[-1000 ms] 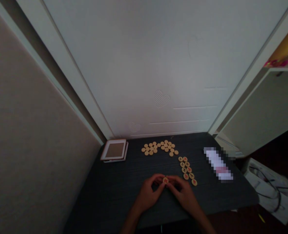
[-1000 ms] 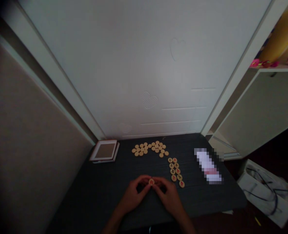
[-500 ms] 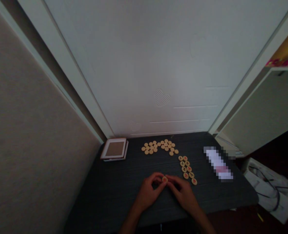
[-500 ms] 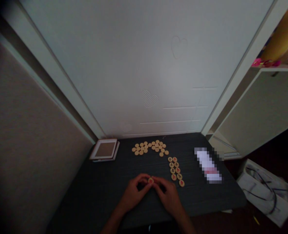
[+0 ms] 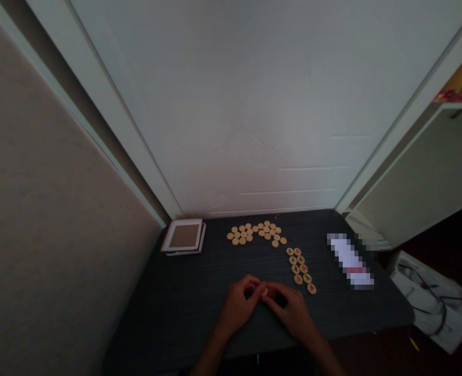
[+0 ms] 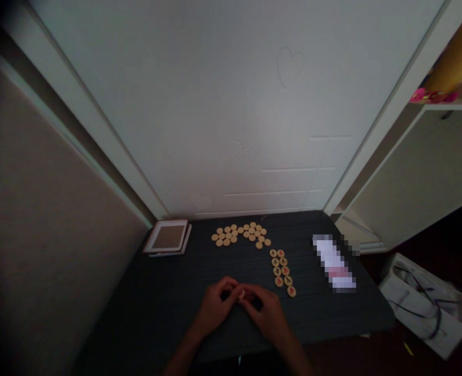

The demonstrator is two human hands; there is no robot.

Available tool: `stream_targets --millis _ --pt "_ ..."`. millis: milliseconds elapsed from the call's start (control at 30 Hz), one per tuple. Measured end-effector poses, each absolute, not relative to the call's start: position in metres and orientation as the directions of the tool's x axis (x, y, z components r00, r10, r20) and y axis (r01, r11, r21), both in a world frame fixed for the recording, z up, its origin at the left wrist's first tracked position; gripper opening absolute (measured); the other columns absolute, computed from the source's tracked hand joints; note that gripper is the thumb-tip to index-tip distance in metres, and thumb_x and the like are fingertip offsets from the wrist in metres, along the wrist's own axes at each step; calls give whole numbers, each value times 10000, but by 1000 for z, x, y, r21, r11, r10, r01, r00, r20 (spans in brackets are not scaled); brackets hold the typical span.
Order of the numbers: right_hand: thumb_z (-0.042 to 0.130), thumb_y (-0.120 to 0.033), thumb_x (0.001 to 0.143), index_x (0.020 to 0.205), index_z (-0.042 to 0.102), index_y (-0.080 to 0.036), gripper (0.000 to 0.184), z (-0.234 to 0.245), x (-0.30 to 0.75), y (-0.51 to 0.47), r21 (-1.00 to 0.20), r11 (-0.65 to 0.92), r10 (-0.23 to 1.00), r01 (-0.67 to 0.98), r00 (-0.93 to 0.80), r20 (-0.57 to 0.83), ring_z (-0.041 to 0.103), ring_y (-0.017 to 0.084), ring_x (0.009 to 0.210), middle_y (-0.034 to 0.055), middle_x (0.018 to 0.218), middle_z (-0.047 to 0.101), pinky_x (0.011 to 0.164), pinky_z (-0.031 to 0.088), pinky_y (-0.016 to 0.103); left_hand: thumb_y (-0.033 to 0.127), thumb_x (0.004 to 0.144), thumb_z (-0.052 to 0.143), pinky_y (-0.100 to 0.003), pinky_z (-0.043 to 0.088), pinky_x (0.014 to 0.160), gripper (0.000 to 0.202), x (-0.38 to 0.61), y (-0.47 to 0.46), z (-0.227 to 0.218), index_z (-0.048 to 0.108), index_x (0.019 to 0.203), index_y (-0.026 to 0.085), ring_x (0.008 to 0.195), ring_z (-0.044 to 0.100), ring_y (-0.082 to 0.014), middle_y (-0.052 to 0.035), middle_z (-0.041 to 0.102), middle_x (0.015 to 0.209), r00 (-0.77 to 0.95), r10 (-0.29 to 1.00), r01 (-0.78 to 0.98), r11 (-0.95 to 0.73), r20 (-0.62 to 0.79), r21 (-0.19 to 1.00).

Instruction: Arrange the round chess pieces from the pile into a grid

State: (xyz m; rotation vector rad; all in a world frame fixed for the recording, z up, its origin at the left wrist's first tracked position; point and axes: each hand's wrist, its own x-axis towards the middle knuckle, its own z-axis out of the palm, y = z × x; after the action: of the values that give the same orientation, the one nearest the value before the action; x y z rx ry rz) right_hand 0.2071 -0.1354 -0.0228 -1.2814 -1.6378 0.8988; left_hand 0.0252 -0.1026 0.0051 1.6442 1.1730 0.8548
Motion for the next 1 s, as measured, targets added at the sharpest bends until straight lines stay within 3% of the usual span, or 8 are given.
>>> stream_targets --millis 167,367,667,1000 --pt "688 -424 902 1140 732 -262 292 -20 205 -134 -915 207 978 345 -96 185 730 206 853 36 1015 776 817 578 308 370 979 543 -258 531 782 236 25 -103 11 710 911 217 827 720 -188 -23 776 888 344 938 273 -143 42 951" --pt "681 -430 912 1160 720 -268 299 -11 206 -135 -935 146 989 322 -71 130 727 218 904 37 1045 770 843 565 321 350 977 561 -277 525 866 207 23 -105 11 700 1090 246 939 709 -197 -28 769 1016 368 927 270 -177 69 946" --pt "657 -421 927 1209 700 -260 328 -15 208 -133 -965 129 991 230 -72 116 716 250 1038 64 1150 750 937 554 379 325 937 632 -279 541 815 248 23 -104 4 648 1171 247 860 709 -178 -17 765 954 390 918 281 -199 78 939" --pt "644 -455 922 1098 728 -228 300 -9 205 -134 -955 127 992 269 -17 127 727 226 882 63 992 772 819 565 331 340 934 630 -298 548 829 238 23 -106 -2 681 1155 271 868 698 -187 -18 760 987 390 915 389 -268 106 882"
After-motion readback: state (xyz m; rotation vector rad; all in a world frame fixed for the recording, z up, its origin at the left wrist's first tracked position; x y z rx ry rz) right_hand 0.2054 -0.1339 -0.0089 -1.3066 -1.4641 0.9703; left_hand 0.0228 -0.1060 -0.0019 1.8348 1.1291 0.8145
